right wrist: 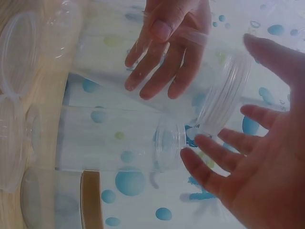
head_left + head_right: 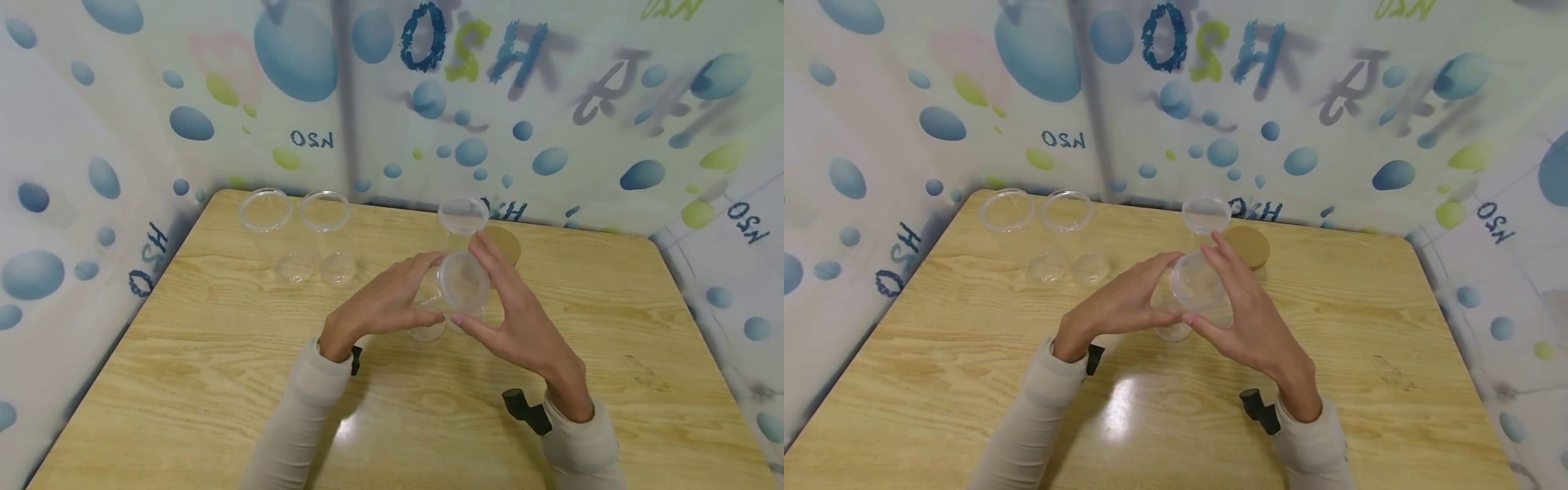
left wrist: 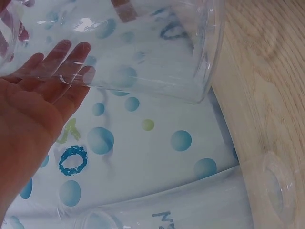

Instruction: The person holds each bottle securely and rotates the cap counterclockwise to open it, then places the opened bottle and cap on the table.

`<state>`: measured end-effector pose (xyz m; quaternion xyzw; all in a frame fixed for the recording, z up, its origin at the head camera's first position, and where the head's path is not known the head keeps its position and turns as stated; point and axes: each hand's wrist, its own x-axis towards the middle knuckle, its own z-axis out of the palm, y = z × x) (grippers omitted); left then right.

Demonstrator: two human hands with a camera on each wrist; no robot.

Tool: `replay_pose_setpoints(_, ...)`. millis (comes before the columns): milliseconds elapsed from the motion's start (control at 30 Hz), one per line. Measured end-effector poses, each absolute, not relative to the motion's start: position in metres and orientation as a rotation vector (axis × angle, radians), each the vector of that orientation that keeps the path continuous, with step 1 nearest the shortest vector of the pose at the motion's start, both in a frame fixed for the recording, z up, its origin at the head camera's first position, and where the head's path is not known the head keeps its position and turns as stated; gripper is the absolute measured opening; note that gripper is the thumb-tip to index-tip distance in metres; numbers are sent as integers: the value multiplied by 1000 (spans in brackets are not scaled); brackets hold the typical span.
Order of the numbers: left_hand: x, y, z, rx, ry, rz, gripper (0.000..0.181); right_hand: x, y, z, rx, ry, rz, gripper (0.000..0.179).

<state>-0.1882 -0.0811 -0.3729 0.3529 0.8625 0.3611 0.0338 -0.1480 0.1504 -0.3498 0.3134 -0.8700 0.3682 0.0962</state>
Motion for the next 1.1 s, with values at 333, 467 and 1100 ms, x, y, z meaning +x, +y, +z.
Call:
replay_pose_setpoints(333, -187, -80, -374, 1074, 2648, 1111, 85, -150, 145, -353, 802, -2471, 991, 86)
replay_pose_setpoints(467, -187, -79, -375, 1082, 2647, 1120, 84, -150, 145, -354, 767, -2482, 930, 85)
replay_pose_setpoints(1100, -187, -80, -374, 1069, 2607, 1173, 82, -149, 143, -356, 781, -2524, 950, 78)
